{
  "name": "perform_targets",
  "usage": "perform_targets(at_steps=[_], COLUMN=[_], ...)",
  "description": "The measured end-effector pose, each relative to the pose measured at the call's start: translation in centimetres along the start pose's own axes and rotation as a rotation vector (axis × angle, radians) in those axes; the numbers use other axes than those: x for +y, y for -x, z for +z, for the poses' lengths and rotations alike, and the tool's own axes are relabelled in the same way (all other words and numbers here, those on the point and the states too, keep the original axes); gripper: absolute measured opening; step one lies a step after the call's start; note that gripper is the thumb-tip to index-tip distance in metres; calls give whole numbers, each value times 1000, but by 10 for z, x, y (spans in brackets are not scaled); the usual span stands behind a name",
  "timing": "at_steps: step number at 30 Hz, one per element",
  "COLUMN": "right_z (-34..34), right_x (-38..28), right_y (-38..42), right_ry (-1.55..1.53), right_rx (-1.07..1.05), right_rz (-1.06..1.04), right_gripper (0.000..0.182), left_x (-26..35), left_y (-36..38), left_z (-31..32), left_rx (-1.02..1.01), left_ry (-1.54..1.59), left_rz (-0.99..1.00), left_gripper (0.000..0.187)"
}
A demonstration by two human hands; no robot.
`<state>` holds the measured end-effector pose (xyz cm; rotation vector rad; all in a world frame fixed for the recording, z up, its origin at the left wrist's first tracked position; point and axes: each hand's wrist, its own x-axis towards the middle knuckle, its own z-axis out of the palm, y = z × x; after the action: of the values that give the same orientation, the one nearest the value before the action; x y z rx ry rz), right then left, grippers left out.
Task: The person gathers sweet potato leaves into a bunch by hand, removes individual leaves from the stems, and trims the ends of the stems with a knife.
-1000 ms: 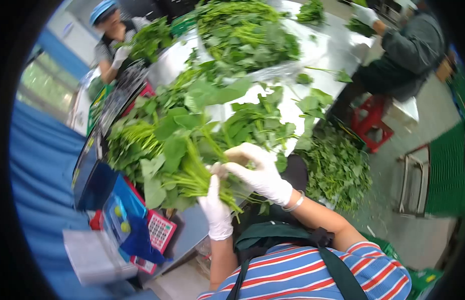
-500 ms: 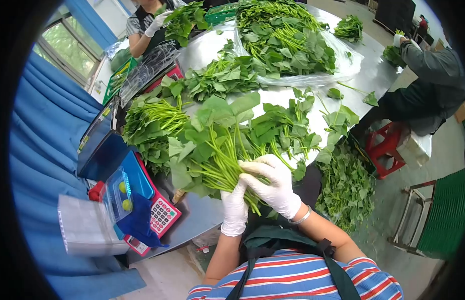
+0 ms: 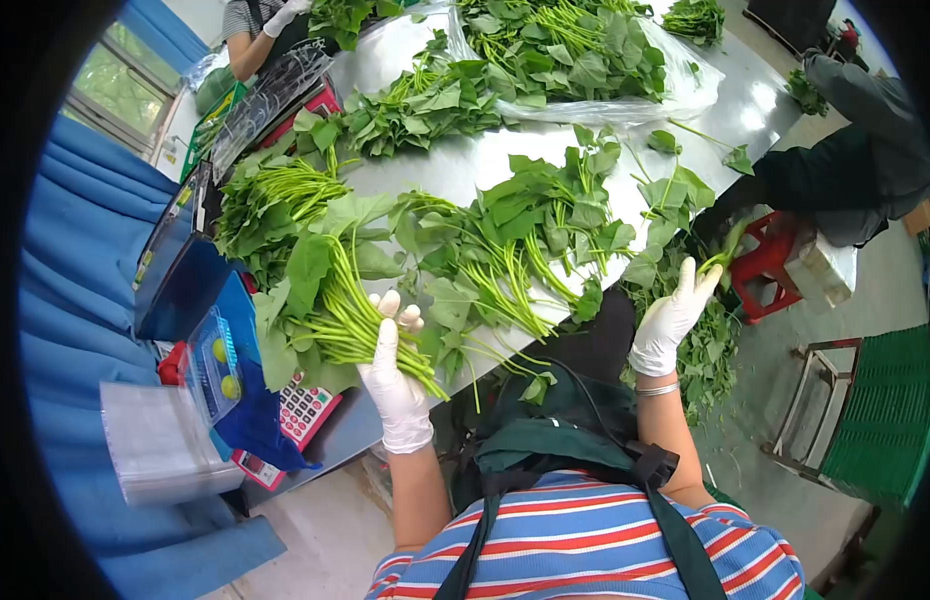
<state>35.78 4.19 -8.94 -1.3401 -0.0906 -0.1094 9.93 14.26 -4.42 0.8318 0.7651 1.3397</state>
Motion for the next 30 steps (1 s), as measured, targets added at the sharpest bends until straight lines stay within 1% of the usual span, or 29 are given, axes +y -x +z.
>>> perform_targets(at_steps=[1,3,5,7,9,10,11,13,14,15,17,18,19,22,24,26,30], right_z=[0,20,26,37,31,29,31,36,38,40,45,48,50,52,51,50,48], right_x=[3,-22,-22,-40,-3,10,5,-23,-42,-51,-63,-66,-66,-67,-70,-71,-72], right_y=[4,27,39,60,68,72,72,70,68,67,64,64,65,73,76,76,78], right_ry=[4,-26,276,625,848,787,786,412,349,351,275,294,291,259,281,331,359], right_rx=[-1,-238,-742,-1024,-1174,-1187,-1186,-1077,-1068,-1062,-1153,-1135,-1132,-1065,-1066,-1058,-1102], right_rz=[2,-84,-180,-190,-281,-243,-240,-103,-146,-147,-378,-529,-535,-667,-700,-772,-809], right_gripper=[60,53,37,25,28,27,27,24,19,19,18,16,16,14,15,18,17], left_x=[-2,-3,-3,0,3,2,2,-1,-3,-5,-7,-7,-7,-15,-17,-18,-22], left_y=[-1,2,4,7,9,9,9,8,9,9,11,13,15,20,22,26,29], left_z=[-2,4,11,16,16,14,11,7,9,11,19,24,28,31,31,36,37], left_rx=[-12,-9,-36,-41,-15,-11,-12,-30,-34,-42,-60,-70,-78,-133,-146,-125,-90], left_ry=[-12,2,54,51,35,34,32,-4,-2,8,20,26,32,72,74,77,60], left_rz=[6,-3,-29,-35,-32,-30,-31,-49,-54,-74,-91,-118,-144,-154,-145,-135,-167], left_gripper=[36,35,36,35,34,34,34,35,35,35,35,35,35,34,34,35,37])
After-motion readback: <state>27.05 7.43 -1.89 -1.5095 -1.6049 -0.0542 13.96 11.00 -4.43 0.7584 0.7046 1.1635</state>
